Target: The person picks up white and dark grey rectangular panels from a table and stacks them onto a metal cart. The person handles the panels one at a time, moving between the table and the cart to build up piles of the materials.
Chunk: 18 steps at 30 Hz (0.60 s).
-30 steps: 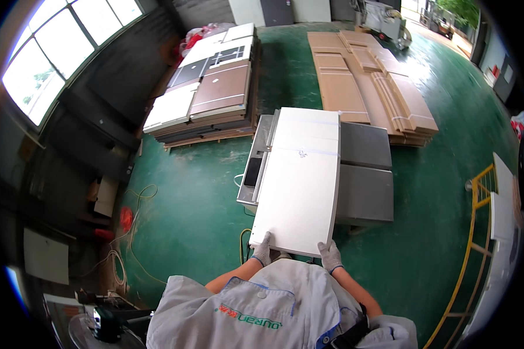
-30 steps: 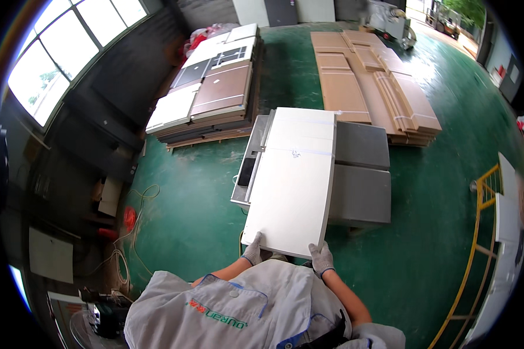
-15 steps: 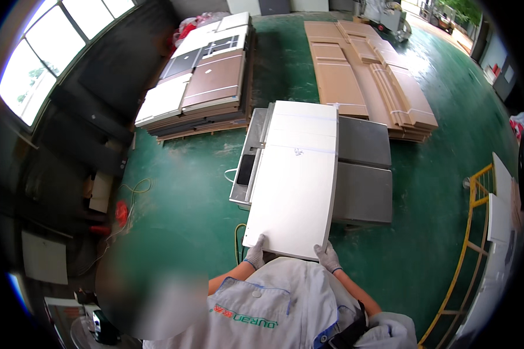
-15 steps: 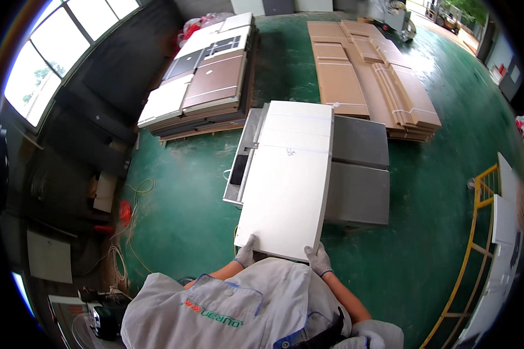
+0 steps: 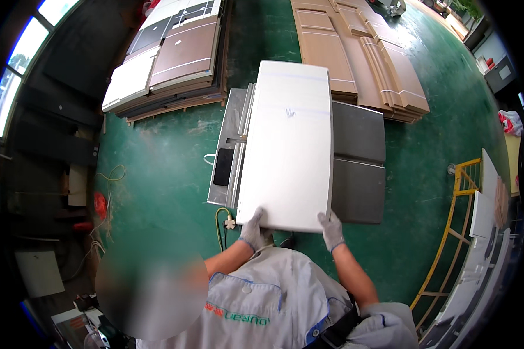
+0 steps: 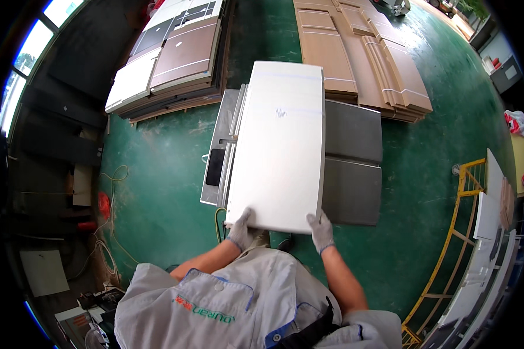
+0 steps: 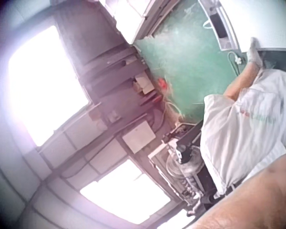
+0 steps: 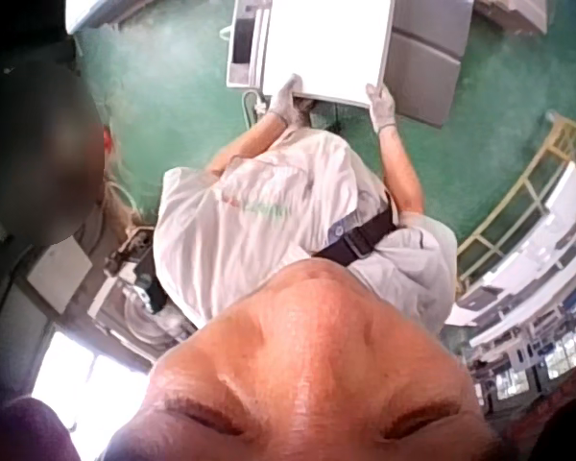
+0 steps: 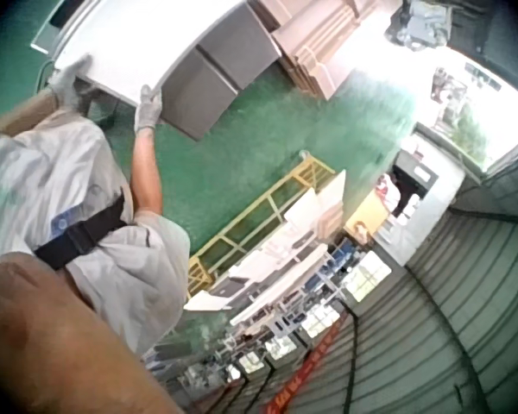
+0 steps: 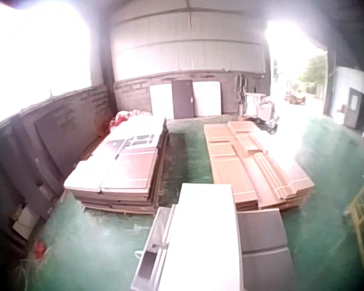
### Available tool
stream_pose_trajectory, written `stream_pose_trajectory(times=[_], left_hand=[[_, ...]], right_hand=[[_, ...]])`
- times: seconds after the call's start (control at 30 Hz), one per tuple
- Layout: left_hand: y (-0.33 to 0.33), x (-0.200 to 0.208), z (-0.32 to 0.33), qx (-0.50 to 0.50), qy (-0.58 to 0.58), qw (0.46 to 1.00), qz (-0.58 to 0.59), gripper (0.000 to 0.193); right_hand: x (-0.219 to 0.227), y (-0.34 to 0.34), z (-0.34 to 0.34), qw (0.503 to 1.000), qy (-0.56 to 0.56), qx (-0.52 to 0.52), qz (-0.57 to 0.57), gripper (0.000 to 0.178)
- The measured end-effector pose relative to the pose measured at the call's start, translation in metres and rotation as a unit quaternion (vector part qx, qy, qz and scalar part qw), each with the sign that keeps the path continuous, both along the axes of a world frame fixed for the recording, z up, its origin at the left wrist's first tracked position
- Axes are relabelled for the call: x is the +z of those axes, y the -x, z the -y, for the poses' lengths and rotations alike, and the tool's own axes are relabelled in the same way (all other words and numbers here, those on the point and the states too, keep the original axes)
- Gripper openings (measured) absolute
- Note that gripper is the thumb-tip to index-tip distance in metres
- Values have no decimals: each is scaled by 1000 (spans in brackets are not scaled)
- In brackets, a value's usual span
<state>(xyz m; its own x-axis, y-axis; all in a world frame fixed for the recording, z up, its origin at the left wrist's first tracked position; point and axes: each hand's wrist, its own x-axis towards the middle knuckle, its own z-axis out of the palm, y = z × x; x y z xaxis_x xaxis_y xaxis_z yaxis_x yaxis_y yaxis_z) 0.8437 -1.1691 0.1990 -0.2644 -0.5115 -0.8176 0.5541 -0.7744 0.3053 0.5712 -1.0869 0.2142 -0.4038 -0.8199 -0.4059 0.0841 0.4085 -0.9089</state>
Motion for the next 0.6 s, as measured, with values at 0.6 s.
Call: stream_pose_trajectory(times=[0.6], left_hand=[[49, -7, 221, -265, -20, 943, 201, 85]], right_hand=[[-36, 207, 147, 807, -273, -217, -477, 88]])
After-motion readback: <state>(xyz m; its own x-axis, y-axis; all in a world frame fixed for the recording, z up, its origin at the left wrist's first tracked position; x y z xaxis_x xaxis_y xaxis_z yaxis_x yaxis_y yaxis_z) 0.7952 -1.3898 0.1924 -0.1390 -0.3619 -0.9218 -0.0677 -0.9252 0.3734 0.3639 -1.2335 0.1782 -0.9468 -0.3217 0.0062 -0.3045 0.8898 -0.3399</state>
